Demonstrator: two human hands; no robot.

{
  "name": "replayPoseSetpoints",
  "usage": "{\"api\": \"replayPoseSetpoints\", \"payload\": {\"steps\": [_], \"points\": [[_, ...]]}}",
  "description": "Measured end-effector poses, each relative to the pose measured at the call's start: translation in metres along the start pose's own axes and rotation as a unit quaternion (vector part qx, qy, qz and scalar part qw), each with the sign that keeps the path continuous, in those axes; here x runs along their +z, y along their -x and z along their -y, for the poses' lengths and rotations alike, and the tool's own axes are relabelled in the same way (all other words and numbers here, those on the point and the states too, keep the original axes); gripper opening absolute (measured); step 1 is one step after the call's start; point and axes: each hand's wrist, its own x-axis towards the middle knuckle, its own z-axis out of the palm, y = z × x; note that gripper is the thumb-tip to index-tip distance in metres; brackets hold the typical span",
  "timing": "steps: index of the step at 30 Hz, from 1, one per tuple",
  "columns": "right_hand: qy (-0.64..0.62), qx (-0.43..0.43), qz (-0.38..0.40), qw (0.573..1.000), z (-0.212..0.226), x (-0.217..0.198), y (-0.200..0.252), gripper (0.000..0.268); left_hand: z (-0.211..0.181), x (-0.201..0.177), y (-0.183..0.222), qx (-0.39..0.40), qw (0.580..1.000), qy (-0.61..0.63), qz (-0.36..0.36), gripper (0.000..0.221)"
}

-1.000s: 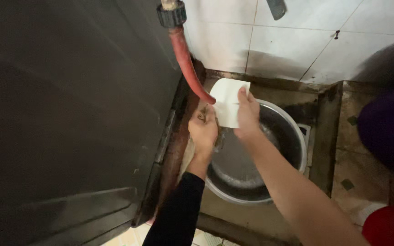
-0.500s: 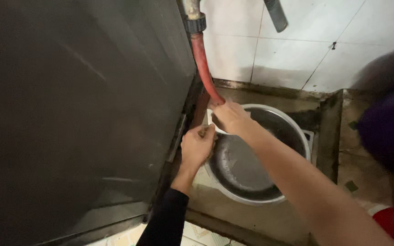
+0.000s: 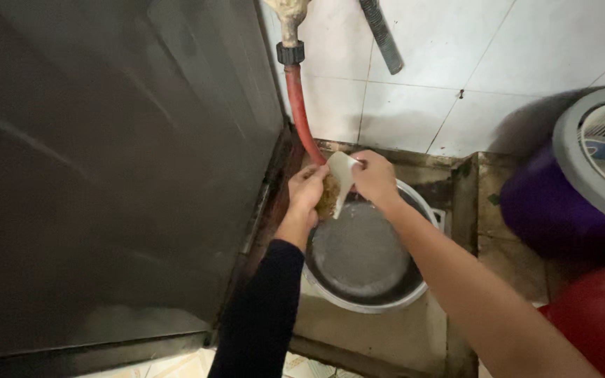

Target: The person washes a metal bowl using a sponge and water, fills a plastic pitcher with water from a hose, and then pours that water into an electric kettle.

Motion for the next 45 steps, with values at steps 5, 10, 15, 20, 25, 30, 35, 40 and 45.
{"api": "replayPoseSetpoints", "payload": {"steps": [5,10,15,20,25,30,35,40,45], "points": [[-0.206,0.199,0.006,0.958,-0.019,-0.043,0.001,0.025,0.007,0.028,-0.011,-0.035,0.991,0.125,0.020,0.038],[-0.322,0.256,0.015,0.911,-0.034,-0.055,-0.006,0.034,0.016,0.036,-0.036,0.056,0.998,0.026,-0.008,0.028],[-0.272,0.245,0.066,0.928,-0.018,-0.032,-0.001,0.028,0.020,0.005,-0.023,0.027,0.993,-0.102,-0.042,0.031],[0.085,-0.135,0.102,0.982,-0.013,0.033,-0.011,0.012,0.022,-0.043,0.009,0.068,0.949,-0.286,-0.112,0.033],[0.340,-0.388,0.103,0.850,0.013,0.058,-0.013,0.010,0.009,-0.069,0.031,0.133,0.930,-0.331,-0.086,0.038],[0.397,-0.335,0.116,0.847,0.035,0.036,0.001,0.015,-0.009,-0.071,0.046,0.144,0.912,-0.384,-0.037,0.040],[0.292,-0.195,0.035,0.936,0.030,-0.016,0.012,0.024,0.001,-0.033,0.050,0.118,0.928,-0.355,-0.003,0.040],[0.285,-0.126,-0.110,0.944,0.020,-0.149,0.011,0.019,0.020,0.030,0.038,0.193,0.929,-0.309,0.071,0.044],[0.323,-0.166,-0.343,0.866,0.025,-0.302,0.042,0.020,0.029,0.085,0.046,0.229,0.917,-0.280,0.169,0.040]]}}
